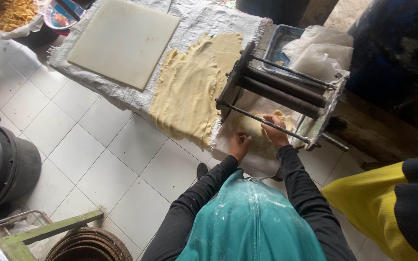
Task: The person processes dough using a manual rolling machine, feeding the dough through the rollers and turning a crank by hand to create thin sheets.
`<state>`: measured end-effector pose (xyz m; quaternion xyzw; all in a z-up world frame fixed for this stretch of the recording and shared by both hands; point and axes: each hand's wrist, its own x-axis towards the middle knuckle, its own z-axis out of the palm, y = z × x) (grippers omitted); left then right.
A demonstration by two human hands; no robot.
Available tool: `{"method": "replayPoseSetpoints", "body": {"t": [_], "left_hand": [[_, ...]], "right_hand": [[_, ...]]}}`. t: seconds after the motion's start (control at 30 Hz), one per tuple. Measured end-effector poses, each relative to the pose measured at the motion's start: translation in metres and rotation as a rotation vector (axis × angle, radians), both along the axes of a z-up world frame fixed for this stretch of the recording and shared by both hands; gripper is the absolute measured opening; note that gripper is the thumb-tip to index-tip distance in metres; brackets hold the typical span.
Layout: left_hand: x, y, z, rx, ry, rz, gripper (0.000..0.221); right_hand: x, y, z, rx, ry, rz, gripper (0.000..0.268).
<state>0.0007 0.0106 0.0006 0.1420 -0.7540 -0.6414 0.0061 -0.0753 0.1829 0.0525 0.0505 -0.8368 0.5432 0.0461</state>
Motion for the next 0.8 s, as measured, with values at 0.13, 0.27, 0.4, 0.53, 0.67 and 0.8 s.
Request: {"method": "replayPoseSetpoints", "body": {"t": [0.13,0.27,0.4,0.53,0.67,0.8], "left_hand": [[-0.001,0.005,0.003,-0.082,0.077,0.043,0.044],[-0.004,0.004,0.005,-0.084,0.001,0.040,0.040],[-0.014,-0.003,0.002,0.076,-0.152,0.036,0.040],[-0.021,-0.002,-0.004,0.450,-0.261,0.049,0.036],[-0.017,-0.001,-0.010,0.093,-0.117,-0.010,0.029],[-0.017,-0.008,-0.012,0.011,-0.124,-0.126,0.034]], "right_hand": [[-0.016,0.004,-0.007,-0.383,-0.236,-0.118,0.029],[-0.020,-0.002,-0.012,-0.036,-0.236,-0.186,0.025],[-0.014,-0.003,-0.013,0.318,-0.073,-0.174,0.023],[-0.010,0.004,-0.006,0.321,-0.235,-0.109,0.029],[-0.007,0.000,0.003,0.403,-0.223,-0.072,0.029],[-0.005,0.003,-0.003,0.380,-0.215,-0.083,0.032]]}}
